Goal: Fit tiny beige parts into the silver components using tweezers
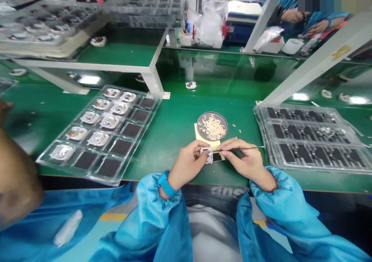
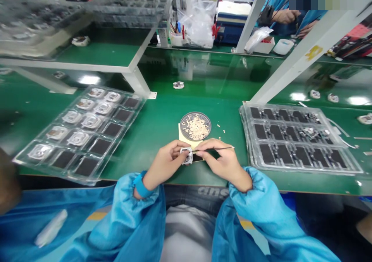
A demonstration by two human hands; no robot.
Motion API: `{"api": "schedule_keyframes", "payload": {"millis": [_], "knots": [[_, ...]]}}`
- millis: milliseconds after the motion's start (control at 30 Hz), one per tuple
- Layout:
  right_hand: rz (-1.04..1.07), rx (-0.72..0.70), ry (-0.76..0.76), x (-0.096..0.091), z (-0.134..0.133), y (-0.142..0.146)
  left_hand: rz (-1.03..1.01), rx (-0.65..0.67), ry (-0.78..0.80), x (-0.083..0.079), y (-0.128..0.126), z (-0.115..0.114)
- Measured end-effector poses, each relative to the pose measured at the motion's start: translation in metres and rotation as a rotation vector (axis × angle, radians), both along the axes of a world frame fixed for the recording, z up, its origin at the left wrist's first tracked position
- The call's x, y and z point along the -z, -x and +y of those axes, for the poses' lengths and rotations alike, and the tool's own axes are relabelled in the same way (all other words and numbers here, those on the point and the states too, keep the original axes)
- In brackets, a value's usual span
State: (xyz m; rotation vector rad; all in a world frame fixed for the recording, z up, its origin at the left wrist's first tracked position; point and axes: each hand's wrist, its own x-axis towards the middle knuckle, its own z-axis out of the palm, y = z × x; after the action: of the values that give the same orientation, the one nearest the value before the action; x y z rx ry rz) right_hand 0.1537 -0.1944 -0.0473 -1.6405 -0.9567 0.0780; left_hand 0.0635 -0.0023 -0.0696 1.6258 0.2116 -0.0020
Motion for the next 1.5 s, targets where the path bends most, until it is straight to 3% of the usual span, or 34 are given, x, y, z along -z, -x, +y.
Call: {"api": "schedule_keyframes", "payload": {"millis": [500,767,967,1067,1233,1367,1500], "knots": [[-0.089,-0.007,0.002,-0.001,0.002,0.002,-0.001,-0.003,-0.001,0.002,0.000,-0.001],[-0.033,0.021,0.014,0.002,-0.005,0.003,-0.018,0.009,0.148,-0.001,0.001,-0.001],[-0.020,0.019,0.039,0.004,-0.005,0.005,-0.033,-0.011,0.149,-0.008,0.001,-0.001],[0.072,0.005,0.045,0.005,-0.005,0.005,-0.028,-0.038,0.124,-0.011,0.000,-0.001],[0.475,-0.148,-0.069,0.009,-0.009,0.003,-0.020,-0.040,0.090,-0.013,-0.001,0.000],[0.575,-0.200,-0.065,-0.008,-0.024,0.013,-0.003,-0.042,0.050,-0.017,0.000,0.002],[0.473,-0.109,-0.098,-0.051,-0.058,0.012,0.011,-0.061,0.008,-0.019,0.002,0.006]]}}
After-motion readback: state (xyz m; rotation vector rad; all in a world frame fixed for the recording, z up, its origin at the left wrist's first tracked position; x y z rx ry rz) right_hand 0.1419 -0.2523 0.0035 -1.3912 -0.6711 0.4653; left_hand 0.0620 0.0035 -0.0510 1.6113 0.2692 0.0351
